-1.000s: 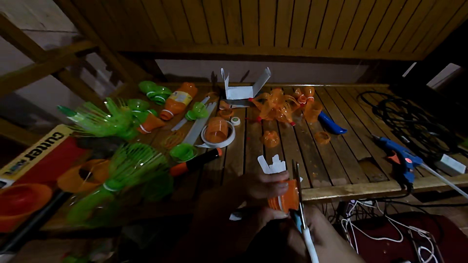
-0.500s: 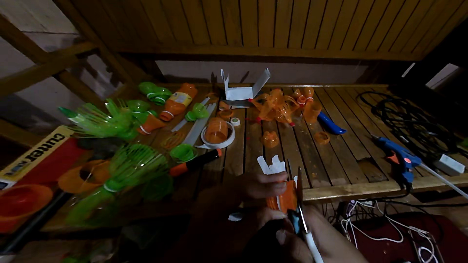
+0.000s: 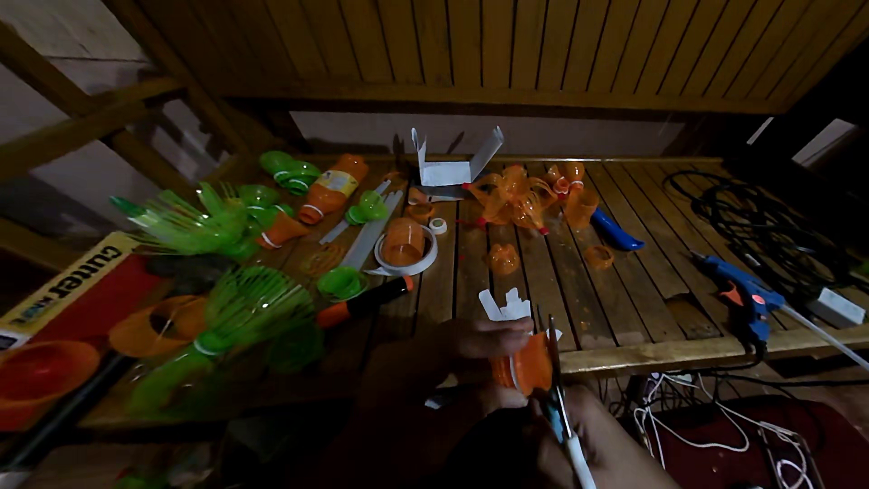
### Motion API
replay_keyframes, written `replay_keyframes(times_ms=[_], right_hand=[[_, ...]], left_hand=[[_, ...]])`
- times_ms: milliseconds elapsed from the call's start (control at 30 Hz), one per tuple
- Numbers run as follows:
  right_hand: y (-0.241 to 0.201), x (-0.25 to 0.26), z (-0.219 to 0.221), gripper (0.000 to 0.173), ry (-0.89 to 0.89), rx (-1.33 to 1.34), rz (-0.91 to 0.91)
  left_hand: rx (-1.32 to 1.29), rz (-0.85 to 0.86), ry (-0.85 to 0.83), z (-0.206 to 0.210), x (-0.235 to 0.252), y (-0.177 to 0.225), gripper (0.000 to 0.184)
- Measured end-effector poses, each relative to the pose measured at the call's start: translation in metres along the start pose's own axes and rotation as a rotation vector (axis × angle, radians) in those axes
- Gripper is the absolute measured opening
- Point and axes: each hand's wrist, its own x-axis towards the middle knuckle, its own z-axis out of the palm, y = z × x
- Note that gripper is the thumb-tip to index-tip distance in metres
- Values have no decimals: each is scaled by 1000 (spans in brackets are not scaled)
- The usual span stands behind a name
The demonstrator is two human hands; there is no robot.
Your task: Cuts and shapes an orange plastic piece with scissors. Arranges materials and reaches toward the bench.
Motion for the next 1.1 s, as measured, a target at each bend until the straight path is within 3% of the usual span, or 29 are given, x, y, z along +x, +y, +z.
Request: replay_keyframes(times_ms=[333,667,967,1033,1100], right_hand=[[3,0,0,23,14,-2,-5],[6,-1,0,13,43,60,37],[6,-1,-11,22,16,205,83],[5,-2,-17,24,50,80,146],[-4,1,-31,25,97,-216,346]], left_hand=[[18,-94,-46,-1,0,9,35],[-75,-93,-38,2,-2,1,35],[-65,-118,-23,-5,0,5,33],[-50,-111,-19,-8,0,4,32],[-31,-115,-38,-16,2,-4,32]])
